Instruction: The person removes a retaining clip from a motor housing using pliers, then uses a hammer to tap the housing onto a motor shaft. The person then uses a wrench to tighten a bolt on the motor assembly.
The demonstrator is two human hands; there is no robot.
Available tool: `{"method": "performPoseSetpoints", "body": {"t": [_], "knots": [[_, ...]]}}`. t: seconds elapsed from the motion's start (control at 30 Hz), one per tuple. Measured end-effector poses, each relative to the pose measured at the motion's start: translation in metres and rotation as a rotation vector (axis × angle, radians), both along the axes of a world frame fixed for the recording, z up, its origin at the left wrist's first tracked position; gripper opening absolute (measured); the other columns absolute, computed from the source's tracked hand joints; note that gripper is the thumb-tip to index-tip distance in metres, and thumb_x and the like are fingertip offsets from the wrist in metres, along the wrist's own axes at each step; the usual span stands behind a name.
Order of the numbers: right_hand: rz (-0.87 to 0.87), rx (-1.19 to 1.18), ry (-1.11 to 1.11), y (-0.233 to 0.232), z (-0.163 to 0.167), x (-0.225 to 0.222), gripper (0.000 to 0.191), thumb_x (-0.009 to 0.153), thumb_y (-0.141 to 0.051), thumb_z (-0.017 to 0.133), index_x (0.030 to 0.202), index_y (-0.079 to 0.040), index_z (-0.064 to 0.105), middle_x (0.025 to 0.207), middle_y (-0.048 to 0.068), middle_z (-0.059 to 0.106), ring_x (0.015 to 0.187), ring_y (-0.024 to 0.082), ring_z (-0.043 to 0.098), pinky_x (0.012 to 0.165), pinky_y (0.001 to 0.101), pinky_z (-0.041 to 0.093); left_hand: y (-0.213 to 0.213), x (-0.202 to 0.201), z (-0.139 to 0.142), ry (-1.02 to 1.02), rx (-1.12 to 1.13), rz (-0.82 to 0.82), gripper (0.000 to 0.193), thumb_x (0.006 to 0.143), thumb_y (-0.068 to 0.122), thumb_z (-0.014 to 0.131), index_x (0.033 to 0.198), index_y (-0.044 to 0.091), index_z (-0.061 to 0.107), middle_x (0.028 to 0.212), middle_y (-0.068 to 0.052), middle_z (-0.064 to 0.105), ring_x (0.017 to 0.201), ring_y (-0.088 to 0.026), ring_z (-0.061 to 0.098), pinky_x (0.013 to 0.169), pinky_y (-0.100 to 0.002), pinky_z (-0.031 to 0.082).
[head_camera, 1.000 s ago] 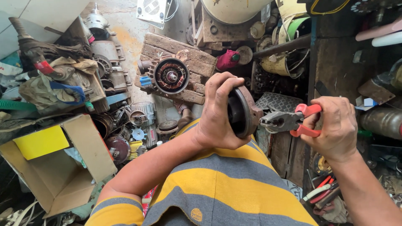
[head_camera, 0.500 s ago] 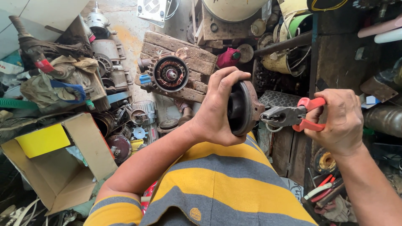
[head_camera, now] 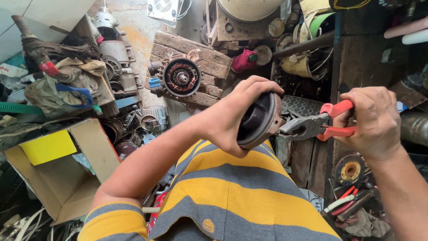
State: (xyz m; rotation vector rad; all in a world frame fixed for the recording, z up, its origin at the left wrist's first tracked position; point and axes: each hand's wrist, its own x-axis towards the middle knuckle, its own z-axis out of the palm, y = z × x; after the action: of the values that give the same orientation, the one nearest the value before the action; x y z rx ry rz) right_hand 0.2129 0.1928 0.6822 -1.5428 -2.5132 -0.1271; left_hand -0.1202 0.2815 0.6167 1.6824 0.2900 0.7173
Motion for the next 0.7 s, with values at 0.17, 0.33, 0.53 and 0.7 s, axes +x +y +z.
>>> {"method": "performPoseSetpoints", "body": {"t": [0.17,0.33,0.53,0.7], "knots": [[0.094,0.006,-0.014,0.02,0.017,-0.005,0.04,0.083,0.001,0.078,0.118,-0.004,0.058,0.103,0.011,0.063,0.093,0.031,0.064,0.085,0.0402,0.05,0.034,0.002,-0.002,-0.088,0.081,-0.326,0.116,0.053,0.028,0.09,0.153,0.004,0.037,0.139,-0.015,0.052,0.133,-0.031,0.053,0.12,-0.039,0.043],[0.237,-0.018,0.112,0.055,0.04,-0.02,0.047,0.072,-0.006,0.086,0.11,-0.002,0.058,0.093,0.011,0.062,0.088,0.034,0.065,0.083,0.0463,0.052,0.05,0.012,-0.002,-0.102,-0.099,-0.747,0.121,0.053,0.021,0.093,0.159,0.002,0.038,0.145,-0.013,0.058,0.136,-0.023,0.056,0.123,-0.035,0.041],[0.492,-0.052,0.192,0.099,0.04,-0.032,0.053,0.069,-0.024,0.084,0.111,-0.003,0.059,0.097,0.011,0.066,0.09,0.035,0.066,0.083,0.0458,0.053,0.056,0.03,-0.004,-0.197,-0.296,-1.274,0.122,0.061,0.012,0.098,0.161,-0.004,0.029,0.151,-0.012,0.05,0.136,-0.016,0.045,0.122,-0.031,0.032],[0.408,-0.079,0.312,0.098,0.009,-0.02,0.039,0.08,-0.002,0.076,0.114,-0.002,0.055,0.108,0.015,0.067,0.094,0.033,0.069,0.085,0.041,0.056,0.059,-0.001,-0.01,-0.036,-0.48,-1.03,0.12,0.063,0.017,0.093,0.164,0.0,0.029,0.143,-0.01,0.058,0.125,-0.018,0.056,0.109,-0.035,0.049]]}}
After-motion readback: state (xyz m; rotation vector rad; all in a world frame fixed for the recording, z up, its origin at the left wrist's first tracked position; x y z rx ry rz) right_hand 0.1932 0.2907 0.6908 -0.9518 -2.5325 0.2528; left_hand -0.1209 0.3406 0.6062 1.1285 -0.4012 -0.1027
